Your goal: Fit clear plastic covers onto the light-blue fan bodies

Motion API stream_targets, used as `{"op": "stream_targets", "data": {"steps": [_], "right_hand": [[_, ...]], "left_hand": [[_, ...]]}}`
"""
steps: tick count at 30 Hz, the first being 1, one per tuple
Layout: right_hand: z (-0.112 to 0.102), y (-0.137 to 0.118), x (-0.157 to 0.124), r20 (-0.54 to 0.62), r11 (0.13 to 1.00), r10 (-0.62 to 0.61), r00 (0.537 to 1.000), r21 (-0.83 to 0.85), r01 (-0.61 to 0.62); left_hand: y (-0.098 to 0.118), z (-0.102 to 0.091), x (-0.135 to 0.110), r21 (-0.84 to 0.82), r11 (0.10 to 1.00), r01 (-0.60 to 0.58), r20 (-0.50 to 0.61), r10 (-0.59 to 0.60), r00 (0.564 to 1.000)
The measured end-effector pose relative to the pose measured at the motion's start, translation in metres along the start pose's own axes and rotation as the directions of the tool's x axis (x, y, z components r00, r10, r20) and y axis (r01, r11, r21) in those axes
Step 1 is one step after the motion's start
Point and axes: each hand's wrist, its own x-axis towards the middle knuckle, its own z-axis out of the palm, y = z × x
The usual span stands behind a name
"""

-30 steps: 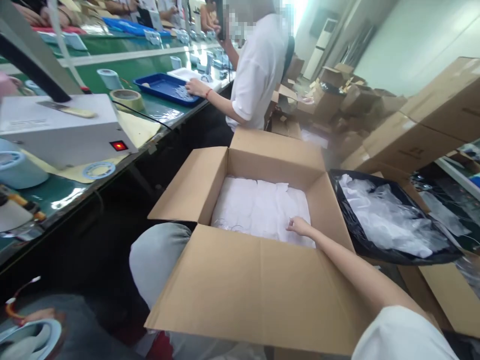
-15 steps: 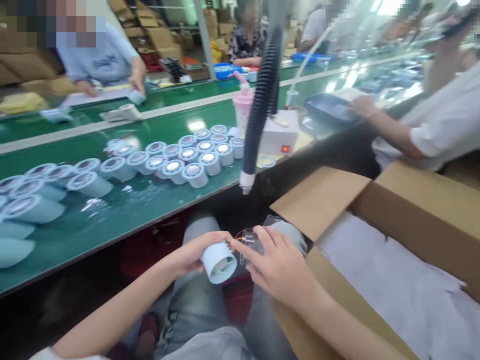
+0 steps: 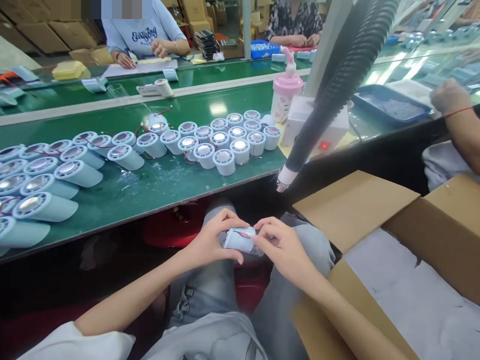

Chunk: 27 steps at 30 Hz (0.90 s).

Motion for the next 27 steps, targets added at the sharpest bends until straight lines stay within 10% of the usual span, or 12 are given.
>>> {"op": "stream_targets", "data": {"steps": [7,14,27], "right_hand": [[-0.006,0.011,0.004,0.007,0.887,0.19,0.982,0.428,-0.174],[-0.009,0.015,-0.01,0.078,0.944,-0.259,0.963,-0.19,0.27],[-0.011,0.007,-0.016,0.17,0.991,-0.1,0.98,0.1,0.083]], "left_hand": [[0.002,0.001,0.001,-0.351,0.919,0.182,0.189,-0.12,0.975],[0.01,0.003,-0.006,-0.63,0.686,0.364,0.229,-0.284,0.931],[0.019,-0.009,-0.012,-0.478,0.871,0.113,0.131,-0.057,0.99]]}}
